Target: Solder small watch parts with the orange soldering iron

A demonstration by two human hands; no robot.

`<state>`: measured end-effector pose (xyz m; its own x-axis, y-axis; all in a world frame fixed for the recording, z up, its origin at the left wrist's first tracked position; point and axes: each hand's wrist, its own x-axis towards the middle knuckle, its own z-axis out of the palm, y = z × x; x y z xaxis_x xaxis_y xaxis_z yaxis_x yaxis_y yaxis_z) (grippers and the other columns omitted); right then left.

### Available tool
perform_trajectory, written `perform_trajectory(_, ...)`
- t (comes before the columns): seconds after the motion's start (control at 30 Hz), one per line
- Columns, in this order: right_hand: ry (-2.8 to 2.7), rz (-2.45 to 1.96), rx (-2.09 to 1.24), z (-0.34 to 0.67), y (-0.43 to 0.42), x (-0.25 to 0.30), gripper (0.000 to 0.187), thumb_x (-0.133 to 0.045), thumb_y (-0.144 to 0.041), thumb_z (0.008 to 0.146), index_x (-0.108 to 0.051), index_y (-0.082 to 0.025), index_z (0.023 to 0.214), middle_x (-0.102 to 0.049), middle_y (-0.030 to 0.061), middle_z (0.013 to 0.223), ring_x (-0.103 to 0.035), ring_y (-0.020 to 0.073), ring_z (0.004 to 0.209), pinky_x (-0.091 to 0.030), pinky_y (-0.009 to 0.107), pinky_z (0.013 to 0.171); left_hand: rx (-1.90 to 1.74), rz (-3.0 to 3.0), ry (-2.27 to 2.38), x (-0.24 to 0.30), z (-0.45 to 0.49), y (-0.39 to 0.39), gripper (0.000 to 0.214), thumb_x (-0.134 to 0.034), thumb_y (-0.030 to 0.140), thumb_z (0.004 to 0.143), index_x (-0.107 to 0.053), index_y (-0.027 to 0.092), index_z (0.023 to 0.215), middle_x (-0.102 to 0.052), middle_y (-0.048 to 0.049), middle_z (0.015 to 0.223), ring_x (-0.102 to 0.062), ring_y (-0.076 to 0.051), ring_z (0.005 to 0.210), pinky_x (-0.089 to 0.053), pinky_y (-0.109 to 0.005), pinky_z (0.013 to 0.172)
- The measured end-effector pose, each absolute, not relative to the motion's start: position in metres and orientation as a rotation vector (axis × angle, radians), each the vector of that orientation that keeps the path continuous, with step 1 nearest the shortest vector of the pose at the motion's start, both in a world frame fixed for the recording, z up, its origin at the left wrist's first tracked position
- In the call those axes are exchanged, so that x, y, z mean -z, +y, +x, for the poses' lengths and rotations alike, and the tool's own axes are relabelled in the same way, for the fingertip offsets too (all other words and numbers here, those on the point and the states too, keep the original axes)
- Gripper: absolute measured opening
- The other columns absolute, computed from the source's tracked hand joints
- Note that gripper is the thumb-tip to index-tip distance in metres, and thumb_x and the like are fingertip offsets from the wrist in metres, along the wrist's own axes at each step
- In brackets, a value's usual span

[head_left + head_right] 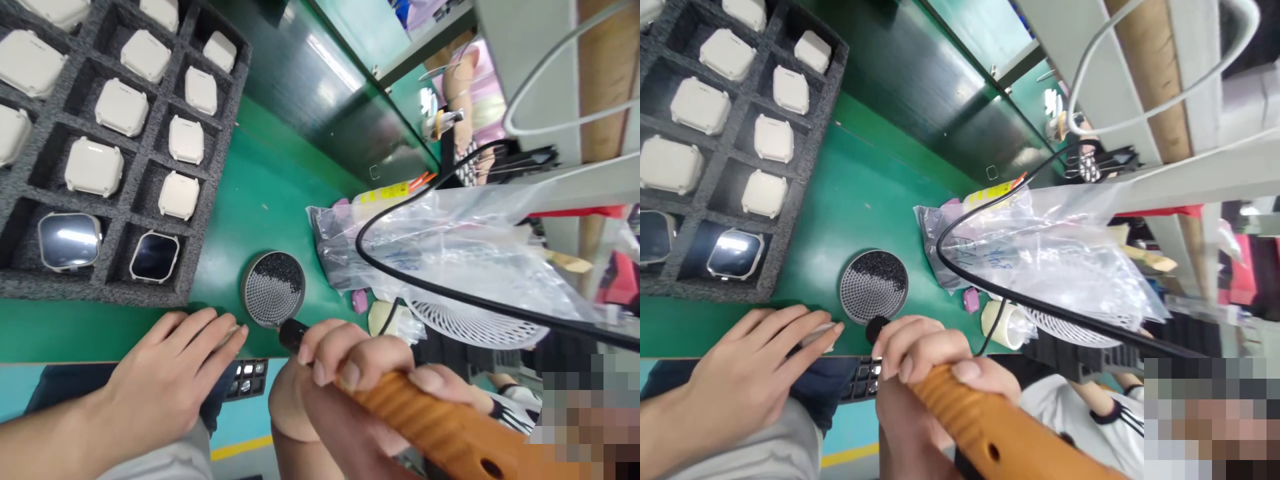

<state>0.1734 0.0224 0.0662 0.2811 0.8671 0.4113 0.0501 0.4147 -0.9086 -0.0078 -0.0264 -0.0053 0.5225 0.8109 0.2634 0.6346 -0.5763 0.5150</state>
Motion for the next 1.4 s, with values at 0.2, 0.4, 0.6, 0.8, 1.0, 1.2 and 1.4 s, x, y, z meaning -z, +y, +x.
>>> perform_trajectory(0.2, -1.061, -1.102, -0.785, 0.184, 0.021, -0.071, 0.047, -0.057, -0.072, 0.096, -0.065, -0.026, 0.106, -0.059, -0.005, 0.075, -0.056, 0.0145, 0.055, -0.053, 0.036, 0.051, -0.713, 2.389, 1.234, 0.008, -0.007, -0.027, 0.049, -0.051, 0.006, 0.092, -0.073, 0.031, 0.129, -0.064, -0.0119, 0.141, -0.059, -0.033, 0.127, -0.045, -0.045, 0.088)
perform_trajectory(0.4, -1.039, -1.082, -0.846, 0.185, 0.022, -0.066, 0.046, -0.059, -0.069, 0.097, -0.064, -0.026, 0.11, -0.06, -0.0038, 0.077, -0.057, 0.0158, 0.057, -0.053, 0.037, 0.053, -0.744, 2.346, 1.244, 0.002, -0.005, -0.026, 0.042, -0.047, 0.011, 0.097, -0.073, 0.02, 0.129, -0.067, -0.015, 0.135, -0.061, -0.035, 0.124, -0.046, -0.047, 0.088)
perform_trajectory(0.6, -1.054, -1.12, -0.866, 0.186, 0.022, -0.065, 0.046, -0.058, -0.071, 0.096, -0.062, -0.028, 0.11, -0.059, -0.0042, 0.077, -0.057, 0.0154, 0.059, -0.053, 0.036, 0.054, -0.766, 2.372, 1.252, 0.003, -0.003, -0.025, 0.03, -0.061, 0.024, 0.102, -0.073, 0.018, 0.129, -0.07, -0.0133, 0.131, -0.062, -0.033, 0.12, -0.043, -0.046, 0.088)
perform_trajectory(0.8, -1.092, -1.098, -0.779, 0.185, 0.026, -0.06, 0.038, -0.054, -0.063, 0.101, -0.062, -0.027, 0.11, -0.058, -0.006, 0.074, -0.058, 0.0128, 0.054, -0.055, 0.034, 0.049, -0.77, 2.365, 1.204, 0.006, -0.005, -0.026, 0.039, -0.053, 0.012, 0.098, -0.073, 0.018, 0.132, -0.069, -0.0118, 0.137, -0.06, -0.033, 0.122, -0.042, -0.046, 0.09)
perform_trajectory(1.0, -1.302, -0.905, -0.827, 0.196, 0.018, -0.057, 0.028, -0.035, -0.029, 0.11, -0.061, -0.028, 0.119, -0.058, -0.0085, 0.072, -0.062, 0.0097, 0.046, -0.059, 0.027, 0.041, -0.759, 2.314, 1.208, 0.004, -0.005, -0.025, 0.04, -0.052, 0.013, 0.097, -0.075, 0.02, 0.13, -0.068, -0.0121, 0.14, -0.059, -0.033, 0.124, -0.042, -0.046, 0.092)
perform_trajectory(1.2, -1.445, -0.735, -1.034, 0.22, 0.021, -0.044, 0.024, -0.041, -0.033, 0.109, -0.059, -0.029, 0.125, -0.068, -0.0071, 0.074, -0.068, 0.0149, 0.045, -0.063, 0.033, 0.043, -0.77, 2.29, 1.222, 0.003, -0.004, -0.025, 0.039, -0.053, 0.017, 0.098, -0.075, 0.021, 0.13, -0.068, -0.0126, 0.139, -0.059, -0.033, 0.124, -0.041, -0.045, 0.093)
perform_trajectory(1.4, -1.234, -0.712, -0.981, 0.186, 0.017, -0.035, 0.026, -0.047, -0.05, 0.105, -0.056, -0.03, 0.119, -0.065, -0.0065, 0.078, -0.068, 0.0136, 0.051, -0.062, 0.031, 0.044, -0.795, 2.266, 1.233, 0.004, -0.003, -0.024, 0.038, -0.053, 0.018, 0.098, -0.075, 0.02, 0.129, -0.069, -0.0116, 0.138, -0.061, -0.031, 0.121, -0.04, -0.044, 0.091)
